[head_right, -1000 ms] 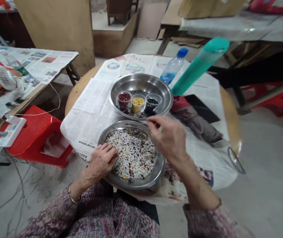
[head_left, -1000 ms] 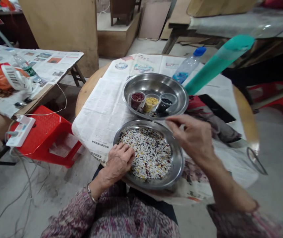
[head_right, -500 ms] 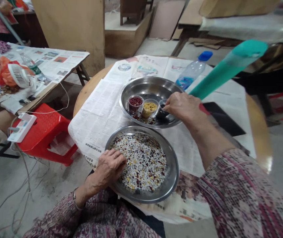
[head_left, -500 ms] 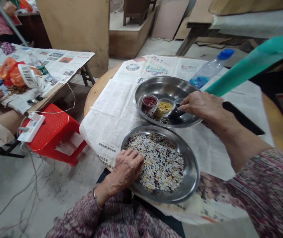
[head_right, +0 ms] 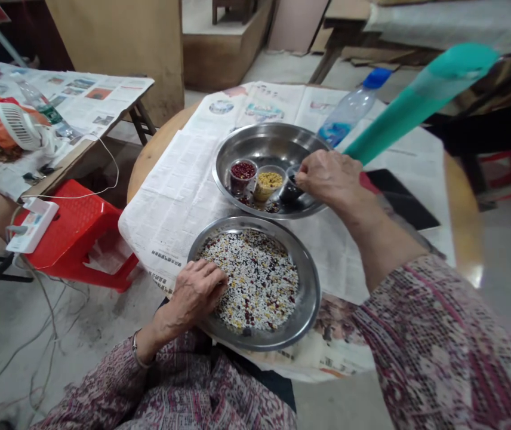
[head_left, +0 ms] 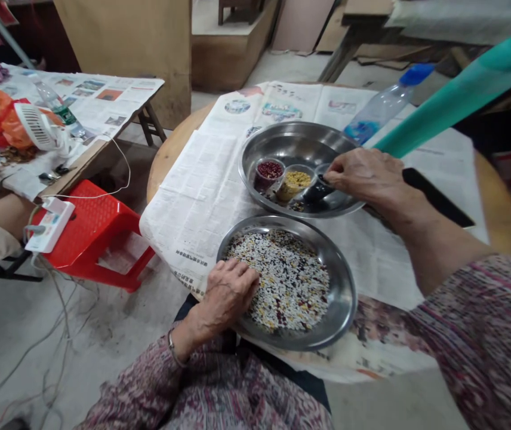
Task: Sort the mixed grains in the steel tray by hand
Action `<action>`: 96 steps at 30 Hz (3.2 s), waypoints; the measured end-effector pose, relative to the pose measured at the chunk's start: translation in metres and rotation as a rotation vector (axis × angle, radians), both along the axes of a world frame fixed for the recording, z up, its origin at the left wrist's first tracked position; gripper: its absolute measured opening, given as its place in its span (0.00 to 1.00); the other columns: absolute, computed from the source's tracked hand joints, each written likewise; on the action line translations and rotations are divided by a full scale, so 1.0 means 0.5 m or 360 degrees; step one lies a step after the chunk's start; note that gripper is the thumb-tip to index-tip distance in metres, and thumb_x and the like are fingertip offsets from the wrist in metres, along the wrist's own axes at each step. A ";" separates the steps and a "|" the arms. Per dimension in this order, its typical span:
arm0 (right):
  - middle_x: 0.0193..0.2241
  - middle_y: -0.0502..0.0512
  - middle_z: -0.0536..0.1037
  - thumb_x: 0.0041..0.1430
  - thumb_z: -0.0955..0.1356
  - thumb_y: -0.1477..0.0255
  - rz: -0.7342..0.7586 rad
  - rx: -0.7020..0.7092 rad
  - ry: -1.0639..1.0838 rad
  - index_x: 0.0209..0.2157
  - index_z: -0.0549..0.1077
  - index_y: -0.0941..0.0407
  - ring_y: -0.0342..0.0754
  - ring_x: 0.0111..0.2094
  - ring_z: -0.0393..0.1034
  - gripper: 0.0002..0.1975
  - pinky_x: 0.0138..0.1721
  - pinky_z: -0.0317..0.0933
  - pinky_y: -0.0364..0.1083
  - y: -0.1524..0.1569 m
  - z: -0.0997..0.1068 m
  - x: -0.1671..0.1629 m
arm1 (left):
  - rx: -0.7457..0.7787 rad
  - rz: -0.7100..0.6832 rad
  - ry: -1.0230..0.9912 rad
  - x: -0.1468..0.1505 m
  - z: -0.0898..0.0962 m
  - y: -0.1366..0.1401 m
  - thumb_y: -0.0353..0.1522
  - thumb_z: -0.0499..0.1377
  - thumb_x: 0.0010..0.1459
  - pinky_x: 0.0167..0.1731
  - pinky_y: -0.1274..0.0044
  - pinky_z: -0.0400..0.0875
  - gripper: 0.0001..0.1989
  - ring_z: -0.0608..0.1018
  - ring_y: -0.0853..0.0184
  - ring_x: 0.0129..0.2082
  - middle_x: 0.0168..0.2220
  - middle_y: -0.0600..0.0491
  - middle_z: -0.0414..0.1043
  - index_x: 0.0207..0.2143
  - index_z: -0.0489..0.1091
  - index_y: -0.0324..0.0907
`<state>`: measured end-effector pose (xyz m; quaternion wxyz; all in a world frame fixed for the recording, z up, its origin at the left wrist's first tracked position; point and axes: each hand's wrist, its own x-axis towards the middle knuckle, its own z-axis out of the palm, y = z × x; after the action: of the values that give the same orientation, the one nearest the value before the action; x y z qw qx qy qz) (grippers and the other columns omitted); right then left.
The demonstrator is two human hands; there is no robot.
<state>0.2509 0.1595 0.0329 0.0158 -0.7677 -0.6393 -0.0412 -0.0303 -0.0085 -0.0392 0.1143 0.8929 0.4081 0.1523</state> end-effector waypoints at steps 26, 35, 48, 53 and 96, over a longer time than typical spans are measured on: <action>0.44 0.63 0.76 0.68 0.61 0.70 0.0687 0.0170 0.0500 0.44 0.74 0.57 0.56 0.49 0.66 0.12 0.49 0.62 0.52 -0.273 -0.153 -0.209 | 0.0277 -0.0050 -0.0981 -0.018 -0.040 0.006 0.25 0.50 0.66 0.46 0.69 0.71 0.08 0.75 0.63 0.42 0.39 0.48 0.74 0.41 0.68 0.41; 0.39 0.58 0.75 0.61 0.66 0.74 0.1483 -0.0099 0.0555 0.38 0.74 0.55 0.52 0.42 0.65 0.06 0.44 0.63 0.51 -0.318 -0.142 -0.202 | 0.0313 0.0032 -0.1013 -0.020 -0.036 0.007 0.26 0.50 0.68 0.47 0.68 0.72 0.07 0.74 0.62 0.46 0.42 0.46 0.71 0.44 0.66 0.41; 0.42 0.61 0.76 0.65 0.64 0.70 0.0651 0.0100 0.0682 0.44 0.75 0.56 0.54 0.43 0.71 0.10 0.43 0.66 0.51 -0.342 -0.159 -0.165 | 0.0318 0.0008 -0.1040 -0.020 -0.043 0.012 0.26 0.49 0.68 0.46 0.69 0.72 0.08 0.74 0.63 0.43 0.40 0.47 0.73 0.43 0.67 0.41; 0.38 0.55 0.76 0.64 0.65 0.76 0.1140 -0.0052 0.1082 0.41 0.74 0.54 0.48 0.41 0.71 0.07 0.45 0.67 0.49 -0.391 -0.141 -0.217 | 0.0309 0.0070 -0.1012 -0.020 -0.043 0.009 0.27 0.47 0.70 0.46 0.69 0.72 0.09 0.75 0.63 0.44 0.40 0.48 0.73 0.44 0.67 0.41; 0.34 0.56 0.79 0.63 0.63 0.79 0.1061 -0.0412 0.0461 0.36 0.77 0.55 0.48 0.38 0.71 0.11 0.38 0.61 0.45 -0.447 -0.102 -0.187 | 0.0380 0.0022 -0.1143 -0.017 -0.049 0.018 0.26 0.50 0.70 0.47 0.71 0.72 0.09 0.74 0.65 0.44 0.42 0.49 0.73 0.47 0.68 0.41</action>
<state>0.1576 -0.0641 -0.0181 0.0214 -0.5113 -0.8448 0.1563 -0.0390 0.0007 -0.0636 0.1441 0.7868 0.3275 0.5030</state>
